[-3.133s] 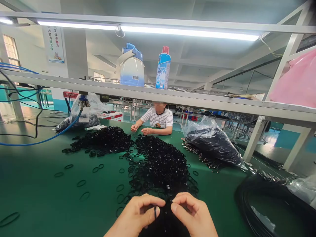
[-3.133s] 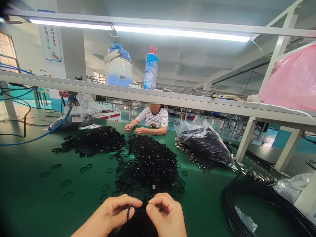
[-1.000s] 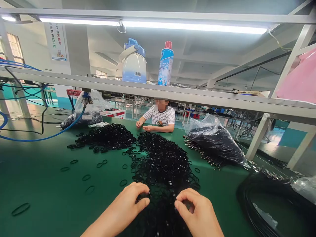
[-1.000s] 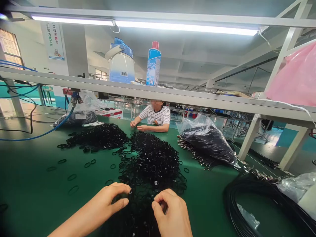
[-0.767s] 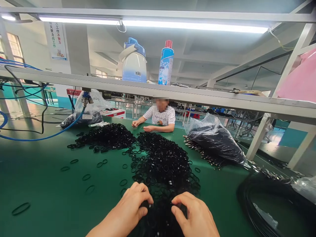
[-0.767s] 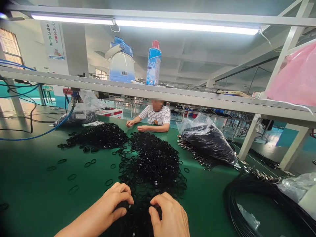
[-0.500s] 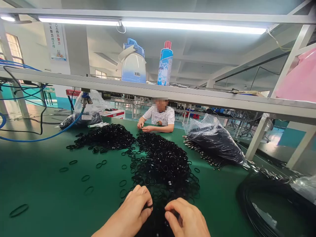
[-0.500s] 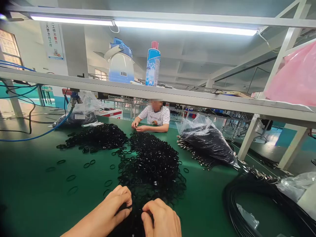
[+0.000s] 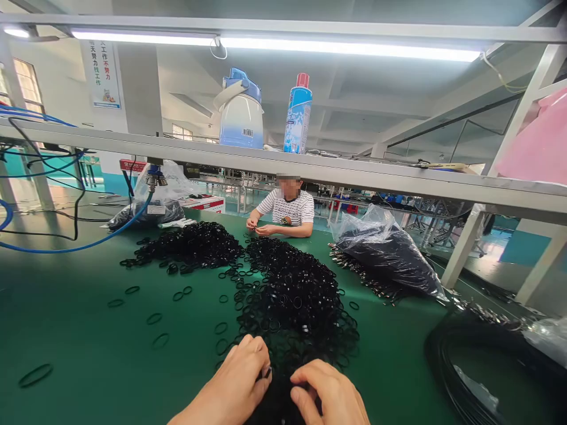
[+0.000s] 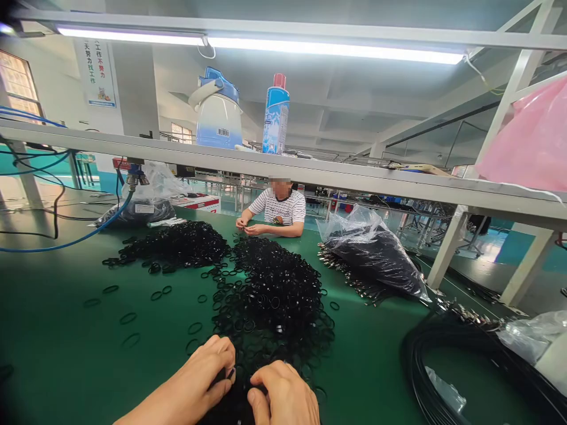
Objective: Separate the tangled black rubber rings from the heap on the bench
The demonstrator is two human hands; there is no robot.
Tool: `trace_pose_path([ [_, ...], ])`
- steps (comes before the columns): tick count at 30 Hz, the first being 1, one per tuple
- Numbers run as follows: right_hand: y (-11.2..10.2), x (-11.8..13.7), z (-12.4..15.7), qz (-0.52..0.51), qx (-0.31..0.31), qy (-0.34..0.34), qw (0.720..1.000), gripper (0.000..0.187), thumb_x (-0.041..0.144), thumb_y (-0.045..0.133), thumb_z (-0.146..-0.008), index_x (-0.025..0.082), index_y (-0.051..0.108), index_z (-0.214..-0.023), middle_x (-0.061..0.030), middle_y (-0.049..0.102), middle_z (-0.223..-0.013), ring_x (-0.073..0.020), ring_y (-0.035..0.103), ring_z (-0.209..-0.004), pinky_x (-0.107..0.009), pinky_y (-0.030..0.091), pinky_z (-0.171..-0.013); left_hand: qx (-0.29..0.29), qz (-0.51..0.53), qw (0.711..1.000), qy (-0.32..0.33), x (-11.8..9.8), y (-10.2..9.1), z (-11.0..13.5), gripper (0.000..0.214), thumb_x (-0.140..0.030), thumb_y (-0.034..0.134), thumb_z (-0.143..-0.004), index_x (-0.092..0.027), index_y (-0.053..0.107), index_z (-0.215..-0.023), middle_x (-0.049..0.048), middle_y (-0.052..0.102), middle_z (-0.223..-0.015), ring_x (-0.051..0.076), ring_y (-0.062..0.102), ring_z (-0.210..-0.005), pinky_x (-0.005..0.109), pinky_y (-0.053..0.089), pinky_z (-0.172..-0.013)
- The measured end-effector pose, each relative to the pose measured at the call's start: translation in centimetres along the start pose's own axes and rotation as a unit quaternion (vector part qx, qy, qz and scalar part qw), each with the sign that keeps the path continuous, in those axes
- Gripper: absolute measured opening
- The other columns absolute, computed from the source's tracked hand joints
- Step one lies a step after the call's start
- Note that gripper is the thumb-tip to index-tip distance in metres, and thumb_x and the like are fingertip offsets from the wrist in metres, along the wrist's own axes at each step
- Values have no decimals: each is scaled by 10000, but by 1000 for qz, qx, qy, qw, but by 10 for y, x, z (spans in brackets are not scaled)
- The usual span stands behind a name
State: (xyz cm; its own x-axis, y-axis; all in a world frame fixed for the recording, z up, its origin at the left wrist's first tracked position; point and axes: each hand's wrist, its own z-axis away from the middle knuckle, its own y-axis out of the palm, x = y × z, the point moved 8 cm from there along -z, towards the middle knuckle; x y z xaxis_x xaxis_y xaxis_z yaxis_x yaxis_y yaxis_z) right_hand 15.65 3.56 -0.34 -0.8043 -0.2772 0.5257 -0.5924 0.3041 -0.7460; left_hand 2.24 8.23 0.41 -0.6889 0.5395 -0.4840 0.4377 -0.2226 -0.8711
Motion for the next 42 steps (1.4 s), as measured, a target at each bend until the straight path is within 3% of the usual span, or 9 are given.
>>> trace_pose_path([
  [4, -2, 0, 0, -52, -21, 4, 998, 216, 165, 557, -741, 287, 657, -888, 24, 688, -796, -170, 625, -702, -237, 428, -612, -17, 102, 995, 1, -10, -12, -2, 136, -206, 372, -871, -229, 437, -754, -20, 493, -837, 170, 455, -818, 307, 397, -748],
  [7, 8, -3, -1, -165, -2, 38, 985, 272, 240, 582, -729, 272, 662, -987, -8, 709, -827, -172, 631, -660, -216, 417, -508, 3, 209, 978, 2, -19, -13, 0, 123, -233, 410, -875, -236, 493, -785, -31, 503, -881, 158, 452, -833, 265, 391, -705],
  [12, 31, -10, -2, -365, 34, 146, 919, 250, 381, 581, -694, 152, 666, -744, -76, 698, -622, -191, 646, -537, -226, 442, -467, 16, 278, 960, 5, -29, -10, 3, 110, -228, 436, -867, -240, 514, -791, -47, 488, -881, 142, 451, -810, 245, 381, -705],
  [15, 29, -19, -2, -391, 12, 208, 897, 245, 380, 601, -657, 139, 636, -685, -81, 688, -566, -190, 638, -492, -240, 463, -473, -15, 262, 965, -5, -25, -16, 1, 125, -240, 424, -871, -236, 504, -776, -44, 490, -864, 146, 451, -794, 253, 377, -700],
  [23, -29, -25, -3, -123, -46, 168, 977, 214, 313, 515, -793, 221, 706, -819, 16, 681, -648, -170, 596, -570, -261, 450, -565, -106, 130, 986, -3, -8, -37, -4, 148, -224, 345, -887, -239, 447, -781, -7, 495, -882, 174, 460, -810, 291, 398, -708],
  [26, -32, -30, -2, -49, -27, 142, 988, 251, 272, 456, -843, 245, 693, -924, 11, 710, -828, -184, 630, -687, -306, 482, -675, -88, 108, 990, 3, -5, -32, -2, 115, -175, 399, -844, -237, 455, -766, 0, 514, -886, 192, 459, -878, 316, 395, -767],
  [30, -27, -19, -1, -16, -15, 54, 998, 447, 70, 305, -805, 242, 619, -1074, -25, 630, -1129, -199, 563, -1062, -389, 429, -940, -14, 92, 995, 28, -8, -20, 3, 202, -50, 484, -733, -236, 541, -786, -8, 575, -964, 189, 492, -923, 308, 419, -795],
  [35, -31, 2, 2, -26, -27, 16, 999, 370, 112, 285, -850, 259, 589, -1003, -29, 614, -1079, -193, 559, -1031, -403, 449, -926, -11, 64, 997, 32, -18, -29, 7, 162, -163, 490, -838, -230, 600, -739, 12, 579, -1052, 210, 482, -1000, 365, 378, -881],
  [42, -43, 8, 0, -47, -36, 30, 998, 251, 215, 351, -887, 248, 598, -924, -34, 602, -1073, -201, 556, -999, -378, 459, -872, -33, 40, 999, 10, -19, -41, 8, 267, -382, 637, -774, -210, 523, -605, -23, 545, -779, 197, 467, -835, 293, 371, -690],
])
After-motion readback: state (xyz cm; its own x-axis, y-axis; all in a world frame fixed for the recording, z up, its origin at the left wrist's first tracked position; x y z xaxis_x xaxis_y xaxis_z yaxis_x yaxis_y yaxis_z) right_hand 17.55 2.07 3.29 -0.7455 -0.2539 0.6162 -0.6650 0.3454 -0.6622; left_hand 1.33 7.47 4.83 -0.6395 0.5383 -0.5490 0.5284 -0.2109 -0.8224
